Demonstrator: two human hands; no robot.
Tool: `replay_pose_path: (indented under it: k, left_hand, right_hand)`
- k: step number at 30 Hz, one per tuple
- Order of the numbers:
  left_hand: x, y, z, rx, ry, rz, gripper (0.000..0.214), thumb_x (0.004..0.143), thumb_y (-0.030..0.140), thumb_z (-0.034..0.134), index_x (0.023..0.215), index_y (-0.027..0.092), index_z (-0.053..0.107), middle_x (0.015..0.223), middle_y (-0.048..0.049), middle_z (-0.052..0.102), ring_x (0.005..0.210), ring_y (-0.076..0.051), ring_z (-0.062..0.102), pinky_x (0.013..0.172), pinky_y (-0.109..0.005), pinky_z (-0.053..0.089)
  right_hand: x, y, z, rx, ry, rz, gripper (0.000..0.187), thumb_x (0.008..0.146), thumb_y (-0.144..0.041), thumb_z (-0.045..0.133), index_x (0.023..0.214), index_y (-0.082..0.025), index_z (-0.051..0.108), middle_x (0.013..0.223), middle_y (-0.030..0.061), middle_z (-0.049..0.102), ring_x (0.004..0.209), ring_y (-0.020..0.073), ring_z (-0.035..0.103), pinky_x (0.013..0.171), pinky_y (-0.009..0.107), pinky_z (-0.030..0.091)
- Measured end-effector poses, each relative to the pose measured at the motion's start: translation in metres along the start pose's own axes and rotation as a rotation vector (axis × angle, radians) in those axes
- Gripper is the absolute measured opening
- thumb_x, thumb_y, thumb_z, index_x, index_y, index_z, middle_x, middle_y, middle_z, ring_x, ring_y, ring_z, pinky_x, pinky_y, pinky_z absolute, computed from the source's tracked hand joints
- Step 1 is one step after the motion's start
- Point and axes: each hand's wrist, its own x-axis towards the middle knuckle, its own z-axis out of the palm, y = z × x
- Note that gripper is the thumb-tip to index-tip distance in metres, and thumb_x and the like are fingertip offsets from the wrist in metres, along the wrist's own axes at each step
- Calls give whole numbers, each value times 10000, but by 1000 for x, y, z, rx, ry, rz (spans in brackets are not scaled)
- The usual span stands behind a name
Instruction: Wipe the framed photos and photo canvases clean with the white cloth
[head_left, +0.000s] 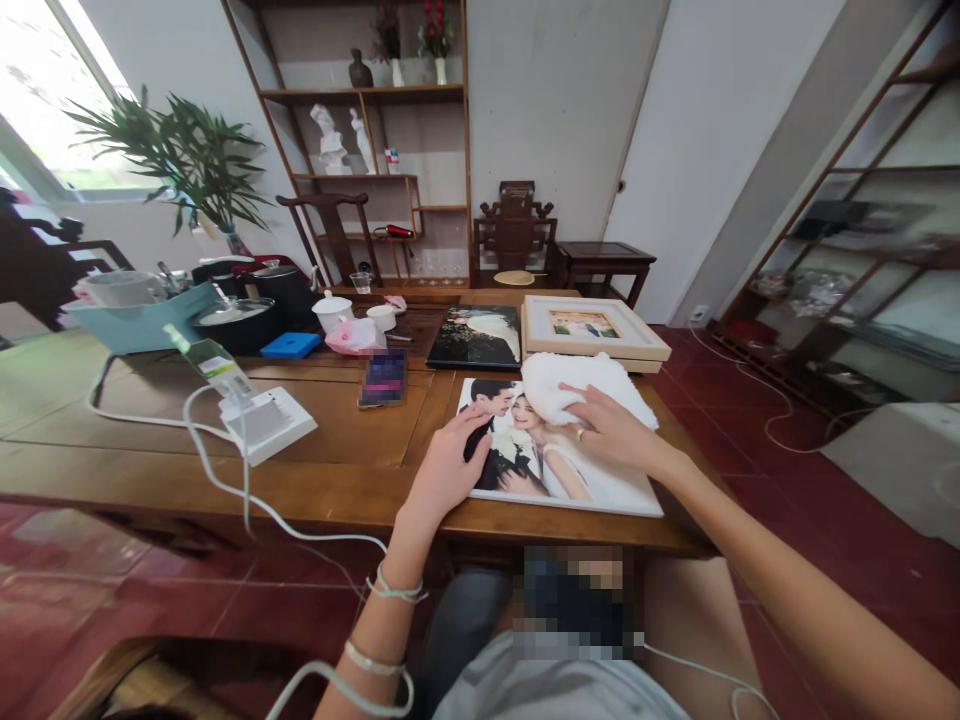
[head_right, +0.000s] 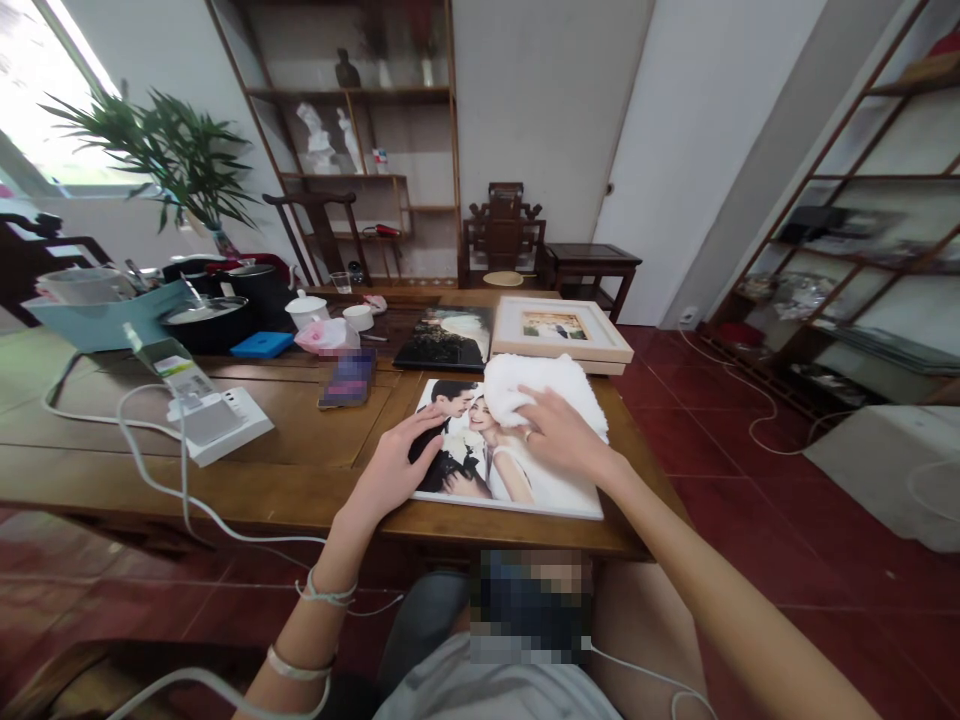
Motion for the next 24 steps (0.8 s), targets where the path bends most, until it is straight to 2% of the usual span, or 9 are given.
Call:
replay_pose_path:
  k: [4, 8, 11, 14, 20, 24]
  left_hand:
    - [0, 0, 0, -2, -1, 10, 283, 863, 190, 509, 1109, 137, 639, 1265, -131, 604, 1223, -239, 526, 1064, -432, 397]
    - [0, 0, 0, 5, -3, 14, 287, 865, 191, 506, 1118, 145, 635, 1277, -126, 595, 1229, -241, 520, 1065, -446, 394]
    - [1, 0, 0, -6, -4, 30, 287, 866, 185, 503, 1116, 139, 636, 1280, -126, 594, 1229, -237, 520, 1065, -436, 396]
    - [1, 0, 0, -13, -5, 31, 293, 862, 185, 510, 1121, 129, 635, 1274, -131, 597, 1228, -238, 520, 1065, -432, 396]
    - [0, -2, 1, 4, -6, 19, 298, 861, 188, 515, 1130, 135, 632, 1276, -129, 596, 1225, -238, 524, 1066, -435, 394]
    - [0, -2, 0, 6, -3, 19, 291, 859, 196, 520, 1115, 124, 637, 1269, -134, 600, 1225, -236, 523, 1068, -421, 393]
  right_hand:
    - [-29, -34, -6, 45, -62, -42, 334, 769, -98, 419, 971, -168, 675, 1383, 133, 482, 1366, 241, 287, 1112, 519, 217]
    - [-64, -71, -16, 81, -129, -66, 262, 783, -127, 450, 861, -191, 692, 1435, 115, 412, 1371, 236, 275, 1135, 517, 184]
    - [-76, -82, -22, 109, -173, -88, 262, 798, -133, 451, 863, -212, 692, 1438, 68, 412, 1372, 228, 272, 1146, 503, 177]
    - [-72, -75, -24, 151, -185, -82, 275, 792, -134, 451, 895, -217, 692, 1431, 50, 426, 1367, 234, 285, 1140, 486, 203]
    - [-35, -32, -11, 143, -97, -52, 335, 795, -145, 434, 1019, -194, 678, 1403, 73, 470, 1322, 263, 366, 1087, 459, 284]
    - [-4, -6, -2, 98, -33, -10, 394, 781, -123, 416, 1088, -199, 651, 1215, 78, 616, 1176, 264, 493, 981, 425, 384]
